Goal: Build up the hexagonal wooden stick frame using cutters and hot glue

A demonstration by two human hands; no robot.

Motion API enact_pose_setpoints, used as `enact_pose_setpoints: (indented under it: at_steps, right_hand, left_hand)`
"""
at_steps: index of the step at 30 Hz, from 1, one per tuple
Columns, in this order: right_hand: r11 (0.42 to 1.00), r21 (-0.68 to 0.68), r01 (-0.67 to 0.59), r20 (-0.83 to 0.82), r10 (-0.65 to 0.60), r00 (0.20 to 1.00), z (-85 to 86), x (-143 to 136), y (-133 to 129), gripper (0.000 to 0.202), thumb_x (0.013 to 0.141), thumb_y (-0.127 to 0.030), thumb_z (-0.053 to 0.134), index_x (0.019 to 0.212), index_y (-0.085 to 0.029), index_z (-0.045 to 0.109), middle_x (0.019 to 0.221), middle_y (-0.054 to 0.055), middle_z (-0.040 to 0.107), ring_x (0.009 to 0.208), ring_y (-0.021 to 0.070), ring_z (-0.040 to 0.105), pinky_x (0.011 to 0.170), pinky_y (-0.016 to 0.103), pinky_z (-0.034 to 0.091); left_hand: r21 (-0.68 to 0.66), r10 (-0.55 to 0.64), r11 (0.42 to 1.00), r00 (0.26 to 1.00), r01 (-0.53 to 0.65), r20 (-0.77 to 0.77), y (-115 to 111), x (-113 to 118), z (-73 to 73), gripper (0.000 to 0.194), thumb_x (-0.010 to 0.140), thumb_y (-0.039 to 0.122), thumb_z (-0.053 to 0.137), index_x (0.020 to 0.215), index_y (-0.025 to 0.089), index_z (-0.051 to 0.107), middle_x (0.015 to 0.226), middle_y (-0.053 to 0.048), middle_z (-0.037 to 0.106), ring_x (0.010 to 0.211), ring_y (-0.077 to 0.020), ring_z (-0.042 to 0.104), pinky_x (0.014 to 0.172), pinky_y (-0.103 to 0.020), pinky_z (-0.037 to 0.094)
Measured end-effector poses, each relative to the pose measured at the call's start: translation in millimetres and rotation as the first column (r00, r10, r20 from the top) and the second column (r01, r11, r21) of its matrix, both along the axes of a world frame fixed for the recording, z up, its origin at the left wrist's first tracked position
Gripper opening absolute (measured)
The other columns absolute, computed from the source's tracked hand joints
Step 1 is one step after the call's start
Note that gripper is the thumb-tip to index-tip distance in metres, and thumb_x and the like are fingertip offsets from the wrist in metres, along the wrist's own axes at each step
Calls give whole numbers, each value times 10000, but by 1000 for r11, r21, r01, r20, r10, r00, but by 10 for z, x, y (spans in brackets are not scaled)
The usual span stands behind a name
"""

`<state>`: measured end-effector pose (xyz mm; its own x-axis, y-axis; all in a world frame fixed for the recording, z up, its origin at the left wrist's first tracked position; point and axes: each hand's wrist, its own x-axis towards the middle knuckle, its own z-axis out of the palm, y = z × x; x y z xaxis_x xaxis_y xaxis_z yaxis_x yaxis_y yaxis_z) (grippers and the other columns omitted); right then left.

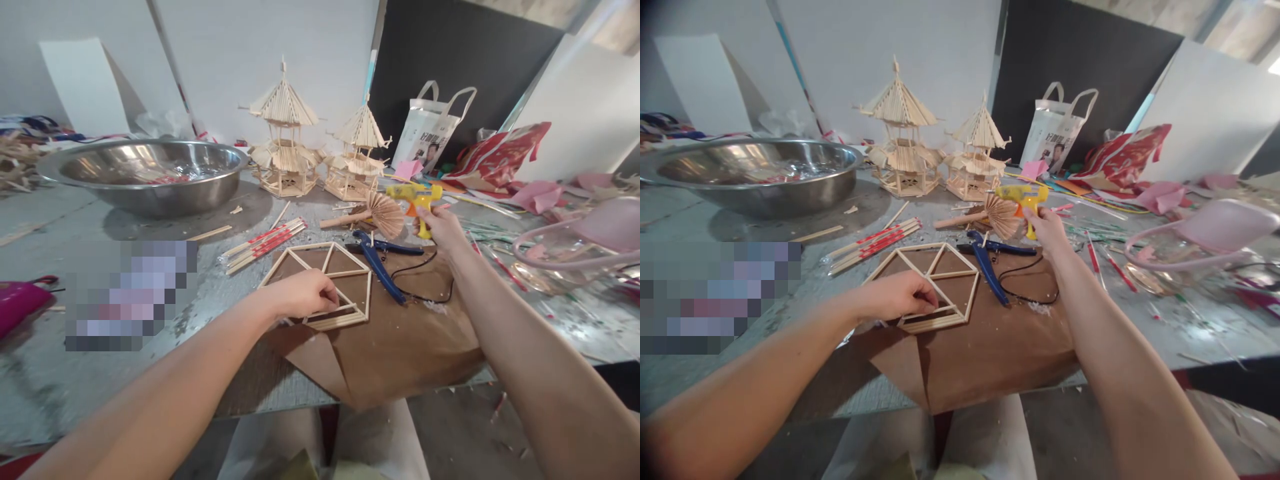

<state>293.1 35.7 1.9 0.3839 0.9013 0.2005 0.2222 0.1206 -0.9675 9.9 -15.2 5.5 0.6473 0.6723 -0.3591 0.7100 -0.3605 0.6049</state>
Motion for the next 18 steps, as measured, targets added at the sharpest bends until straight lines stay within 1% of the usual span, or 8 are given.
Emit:
enact_pose_setpoints:
  at_steps: [2,5,8,11,13,14,16,18]
  right_hand:
    - [994,-21,-111,-25,110,994,42,-38,-82,244,542,-317,668,662,-163,522,526,-30,545,427,88,519,411,199,404]
    - [967,2,-254,-7,254,967,107,-130,-261,196,555,-274,647,684,-153,563,543,-9,574,400,94,506,391,215,396]
    - [917,114,-381,51,378,924,175,-240,-498,168,601,-254,615,748,-179,581,826,21,629,371,45,441,372,220,379]
    - [908,87,-410,148,396,907,182,-323,-751,182,630,-295,609,784,-200,586,809,9,617,392,49,432,372,223,382]
    - [932,28,-361,204,348,915,136,-347,-907,201,628,-326,620,787,-208,582,734,0,607,399,60,427,347,214,363]
    - [924,-18,-382,244,374,895,105,-352,-976,199,625,-329,627,782,-215,579,724,0,607,423,76,454,360,219,379]
    - [891,-59,-450,342,442,829,47,-362,-1095,181,635,-329,623,776,-230,569,733,6,605,574,135,542,478,255,449]
    - [845,-89,-527,481,500,720,16,-394,-1187,144,643,-325,612,741,-230,563,745,21,602,664,172,559,543,279,456]
  left_hand:
    - [-12,9,1000,1000,-9,2,11,-5,-8,186,630,258,519,719,178,661,588,16,604,492,-86,479,462,-174,309]
    - [-5,5,1000,999,-5,49,47,-16,-44,197,624,304,542,716,177,662,622,7,617,556,-103,500,506,-181,328]
    - [-21,51,999,994,-49,93,72,-20,-77,209,614,315,562,735,177,663,652,4,622,603,-105,502,543,-181,340]
    - [-79,147,987,977,-136,152,58,-9,-72,213,615,308,578,755,169,659,639,11,608,567,-77,472,533,-168,333]
    - [-137,210,973,960,-186,186,36,3,-55,216,621,314,584,753,158,652,589,23,574,478,-47,408,466,-162,294]
    - [-178,241,962,949,-206,202,26,8,-49,218,621,319,588,749,152,645,559,33,548,430,-33,360,427,-163,260]
    - [-291,303,928,924,-231,234,15,15,-46,226,616,327,600,745,144,625,522,48,503,369,-15,273,373,-169,182]
    - [-409,357,883,894,-230,269,14,18,-56,225,609,322,614,739,138,601,509,56,483,336,-4,226,349,-173,124]
